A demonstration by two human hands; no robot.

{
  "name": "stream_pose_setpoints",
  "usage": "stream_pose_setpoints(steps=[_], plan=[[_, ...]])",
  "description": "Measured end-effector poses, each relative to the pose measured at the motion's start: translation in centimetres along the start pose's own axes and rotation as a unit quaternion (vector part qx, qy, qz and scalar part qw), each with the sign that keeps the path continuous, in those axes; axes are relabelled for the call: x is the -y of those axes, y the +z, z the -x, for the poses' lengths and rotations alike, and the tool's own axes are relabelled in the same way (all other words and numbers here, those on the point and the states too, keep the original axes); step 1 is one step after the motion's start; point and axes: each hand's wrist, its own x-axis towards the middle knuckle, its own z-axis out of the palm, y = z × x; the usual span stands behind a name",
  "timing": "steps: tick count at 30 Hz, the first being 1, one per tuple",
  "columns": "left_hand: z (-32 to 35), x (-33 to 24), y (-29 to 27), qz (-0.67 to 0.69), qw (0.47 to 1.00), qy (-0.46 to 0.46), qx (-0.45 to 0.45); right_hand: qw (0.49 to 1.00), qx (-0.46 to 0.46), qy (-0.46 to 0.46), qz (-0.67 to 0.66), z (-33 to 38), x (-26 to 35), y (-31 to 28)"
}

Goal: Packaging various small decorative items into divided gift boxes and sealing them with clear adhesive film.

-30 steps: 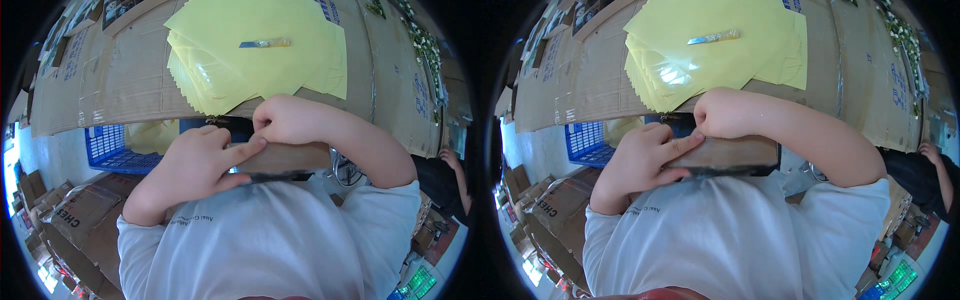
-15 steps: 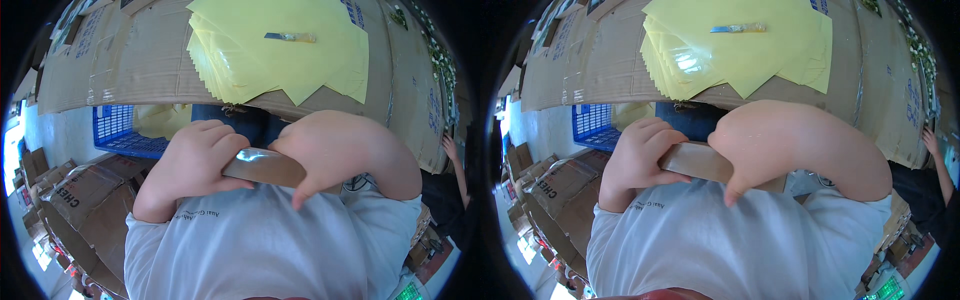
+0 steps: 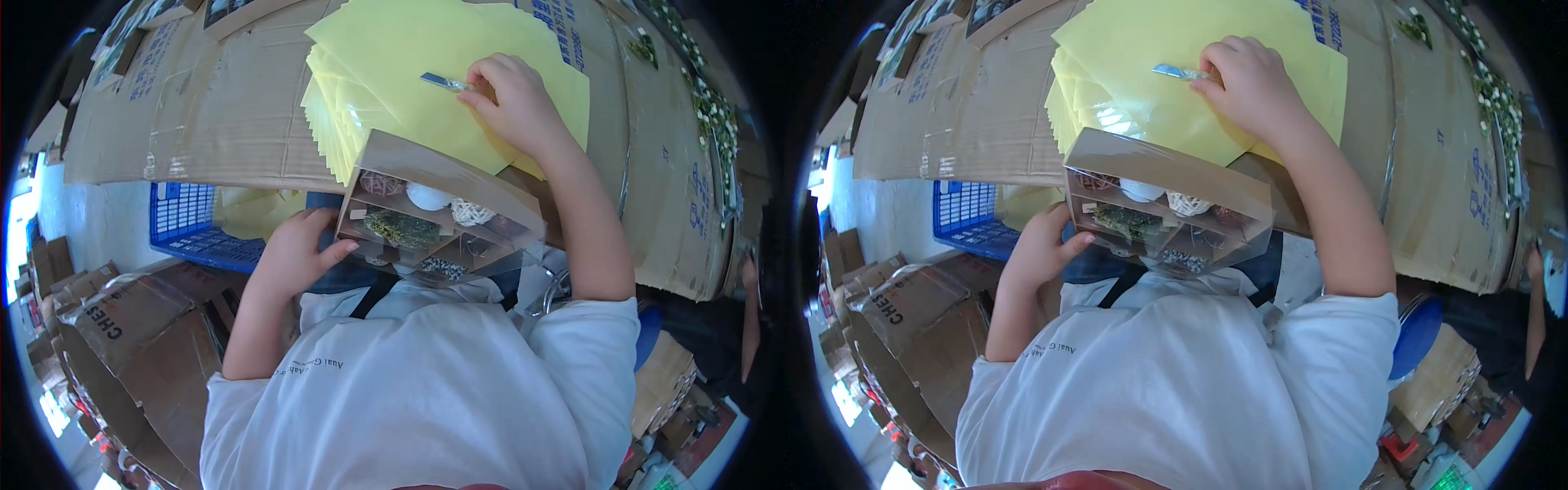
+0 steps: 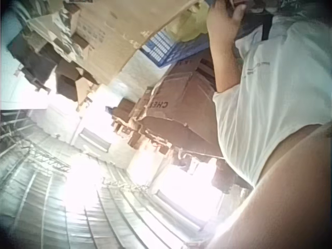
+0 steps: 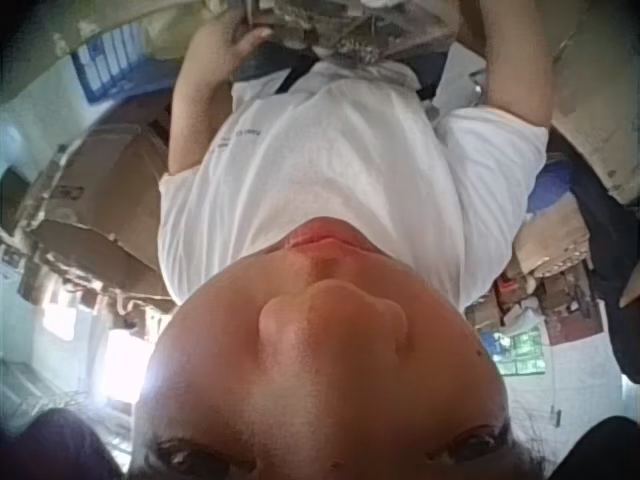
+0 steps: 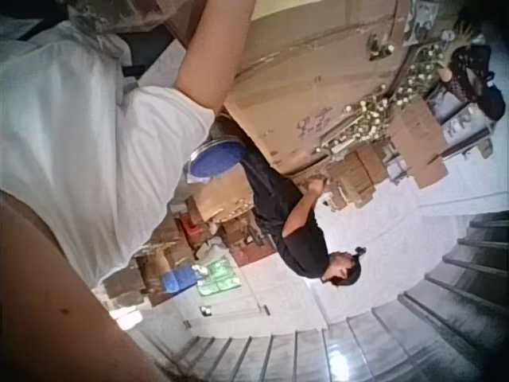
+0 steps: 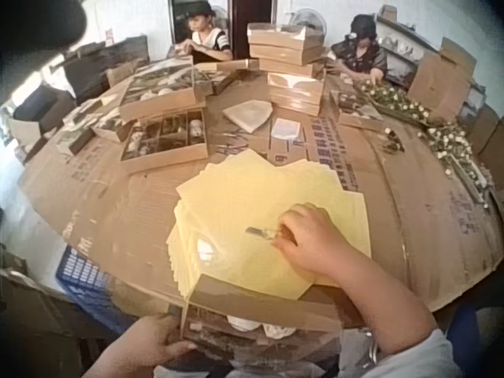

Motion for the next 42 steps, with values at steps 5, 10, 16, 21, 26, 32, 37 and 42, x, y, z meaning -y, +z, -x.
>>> stream_pose_setpoints(steps=[5,10,16,21,26,32,37,42], plan=[[-0.2,-0.7,1.4,0.127,0.975,-0.077,0.163,0.992,0.08,0.069,-0.067,-0.4,1.3,-1.1],[0.2,-1.8,3.5,0.154,0.964,-0.101,0.193,0.998,0.004,-0.011,-0.062,1.9,0.5,-1.1],[-2.0,-0.8,-2.9,0.33,0.941,-0.038,-0.067,0.998,0.03,-0.053,-0.016,3.8,-1.0,-0.6],[-11.0,-3.5,-5.4,-0.095,0.93,0.226,-0.274,0.996,-0.04,-0.057,-0.057,3.6,-0.4,-0.2],[-15.8,-5.3,-3.0,-0.145,0.882,0.426,-0.141,0.998,-0.017,0.014,-0.058,3.7,0.4,-0.6],[-15.3,-5.3,-2.2,-0.245,0.884,0.383,-0.112,0.999,-0.019,0.013,-0.023,3.1,0.8,-0.8],[-16.0,-4.3,-3.6,-0.269,0.909,0.231,-0.22,1.0,-0.005,0.017,-0.013,3.0,0.8,-0.7],[-14.4,-6.1,-5.6,0.061,0.957,0.253,-0.129,0.998,-0.02,0.024,-0.061,2.5,0.1,-1.5]])
